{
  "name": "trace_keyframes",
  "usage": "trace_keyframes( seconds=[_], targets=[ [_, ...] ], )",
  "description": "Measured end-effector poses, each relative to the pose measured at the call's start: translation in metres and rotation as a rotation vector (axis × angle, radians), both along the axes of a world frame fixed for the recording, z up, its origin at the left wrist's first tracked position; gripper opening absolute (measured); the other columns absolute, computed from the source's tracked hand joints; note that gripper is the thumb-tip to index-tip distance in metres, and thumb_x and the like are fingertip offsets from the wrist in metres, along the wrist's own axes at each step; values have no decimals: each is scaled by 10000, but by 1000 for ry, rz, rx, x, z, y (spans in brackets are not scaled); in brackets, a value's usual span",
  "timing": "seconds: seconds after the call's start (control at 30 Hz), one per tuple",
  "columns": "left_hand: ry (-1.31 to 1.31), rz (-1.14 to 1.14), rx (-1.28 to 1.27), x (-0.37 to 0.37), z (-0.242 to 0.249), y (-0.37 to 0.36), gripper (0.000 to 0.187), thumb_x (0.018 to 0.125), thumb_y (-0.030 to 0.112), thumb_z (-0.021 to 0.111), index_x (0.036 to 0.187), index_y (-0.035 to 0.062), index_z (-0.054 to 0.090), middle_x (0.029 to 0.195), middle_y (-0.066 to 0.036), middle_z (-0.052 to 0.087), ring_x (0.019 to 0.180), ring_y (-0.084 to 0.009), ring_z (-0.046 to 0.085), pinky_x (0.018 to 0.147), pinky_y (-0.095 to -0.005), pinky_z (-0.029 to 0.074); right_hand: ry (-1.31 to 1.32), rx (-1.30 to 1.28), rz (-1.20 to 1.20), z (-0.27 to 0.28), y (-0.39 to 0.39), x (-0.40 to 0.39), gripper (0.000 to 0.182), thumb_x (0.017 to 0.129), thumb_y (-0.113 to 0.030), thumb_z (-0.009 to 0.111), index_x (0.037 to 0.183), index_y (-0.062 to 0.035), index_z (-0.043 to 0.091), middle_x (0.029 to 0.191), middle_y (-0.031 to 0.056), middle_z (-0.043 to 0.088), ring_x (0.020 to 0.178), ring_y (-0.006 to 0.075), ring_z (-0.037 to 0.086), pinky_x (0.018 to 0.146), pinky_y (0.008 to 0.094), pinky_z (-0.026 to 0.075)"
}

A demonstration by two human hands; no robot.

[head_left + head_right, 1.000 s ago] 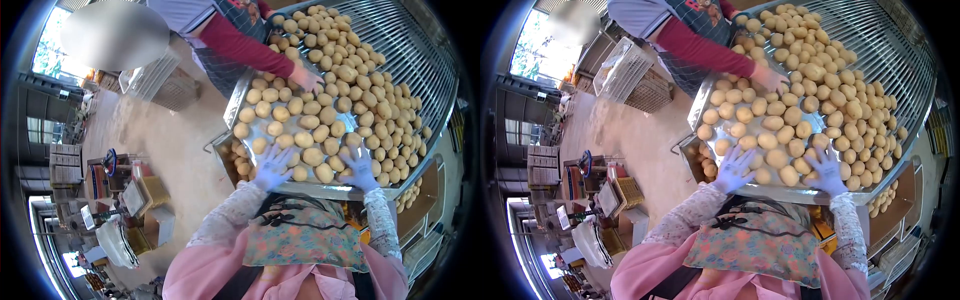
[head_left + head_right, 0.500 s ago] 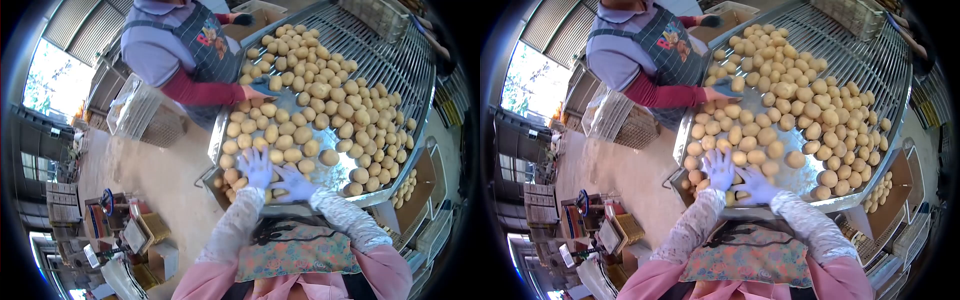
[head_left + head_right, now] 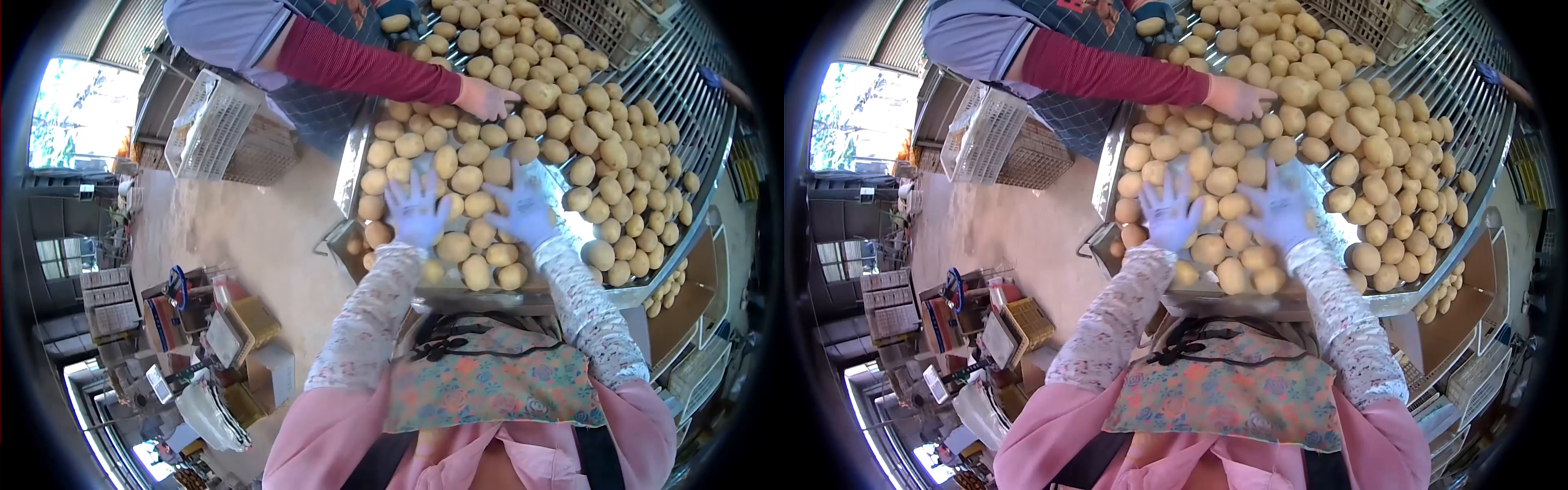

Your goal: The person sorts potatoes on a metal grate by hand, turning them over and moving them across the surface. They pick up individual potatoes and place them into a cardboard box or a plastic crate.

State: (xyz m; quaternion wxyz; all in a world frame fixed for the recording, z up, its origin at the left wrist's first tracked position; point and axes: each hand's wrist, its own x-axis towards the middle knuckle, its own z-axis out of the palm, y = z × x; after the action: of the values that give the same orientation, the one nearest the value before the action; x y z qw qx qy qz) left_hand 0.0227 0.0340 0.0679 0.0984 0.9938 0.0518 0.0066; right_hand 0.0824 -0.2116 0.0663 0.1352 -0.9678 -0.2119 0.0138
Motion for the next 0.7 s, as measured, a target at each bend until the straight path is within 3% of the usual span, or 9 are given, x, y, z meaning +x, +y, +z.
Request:
trace_keyframes(
  seconds=[0.1, 0.2, 0.27, 0.3, 0.37, 0.47, 0.57, 0.63, 0.7],
  targets=[
    [-101, -1, 63, -2, -1, -23, 657, 957, 477, 588, 1512, 143, 475, 1567, -197, 397, 1352, -594, 360, 1144, -672, 268, 5, 203, 143, 0, 7, -34, 698, 772, -528, 731, 1421, -312, 594, 1573, 183, 395, 1321, 467, 457, 1121, 590, 342],
    [-164, -331, -31, -46, -7, -7, 649, 957, 491, 580, 1514, 175, 476, 1553, -186, 421, 1426, -537, 305, 1161, -675, 231, -80, 17, 330, 35, -31, -44, 767, 716, -546, 765, 1424, -309, 591, 1542, 198, 418, 1303, 437, 484, 1113, 568, 360],
    [-40, -576, -360, -72, 1, 25, 605, 947, 446, 605, 1484, 180, 516, 1531, -160, 457, 1424, -500, 352, 1171, -643, 253, -7, -135, 220, 51, -57, -50, 874, 659, -539, 803, 1463, -313, 544, 1519, 211, 434, 1274, 424, 520, 1075, 526, 416],
    [-36, -568, -360, -81, 13, 36, 605, 947, 446, 605, 1484, 180, 516, 1531, -160, 457, 1424, -500, 352, 1171, -643, 253, -3, -133, 228, 56, -62, -52, 874, 659, -539, 803, 1463, -313, 544, 1519, 211, 434, 1274, 424, 520, 1075, 526, 416],
    [39, -527, -164, -97, 39, 58, 586, 917, 413, 644, 1446, 176, 554, 1492, -147, 496, 1372, -469, 433, 1170, -594, 298, 438, -143, 212, 61, -68, -58, 960, 655, -528, 816, 1522, -312, 466, 1522, 269, 399, 1257, 437, 537, 1009, 503, 485],
    [-10, -476, 50, -111, 49, 98, 571, 911, 384, 656, 1427, 156, 569, 1472, -167, 506, 1346, -467, 459, 1159, -563, 328, 387, 218, 306, -2, -64, -82, 975, 688, -497, 807, 1556, -302, 408, 1449, 309, 416, 1151, 461, 579, 926, 491, 537],
    [-59, -299, -6, -103, 40, 127, 574, 897, 373, 674, 1415, 147, 576, 1442, -211, 517, 1320, -468, 469, 1126, -577, 344, 343, 276, 310, 16, -5, -102, 822, 759, -434, 766, 1514, -284, 481, 1292, 287, 464, 1027, 463, 611, 893, 502, 545],
    [-118, -264, -15, -82, 36, 127, 570, 900, 374, 673, 1409, 133, 580, 1450, -224, 510, 1319, -472, 469, 1123, -580, 347, 417, 94, 390, 17, 43, -108, 742, 779, -430, 748, 1473, -277, 534, 1311, 284, 457, 1055, 433, 613, 875, 494, 547],
    [-194, -204, 3, -52, 30, 115, 576, 907, 377, 670, 1410, 111, 584, 1481, -244, 489, 1316, -491, 464, 1121, -585, 349, 363, 180, 452, 0, 80, -113, 711, 795, -416, 737, 1465, -280, 541, 1304, 267, 472, 1051, 406, 619, 865, 490, 546]
  ],
)
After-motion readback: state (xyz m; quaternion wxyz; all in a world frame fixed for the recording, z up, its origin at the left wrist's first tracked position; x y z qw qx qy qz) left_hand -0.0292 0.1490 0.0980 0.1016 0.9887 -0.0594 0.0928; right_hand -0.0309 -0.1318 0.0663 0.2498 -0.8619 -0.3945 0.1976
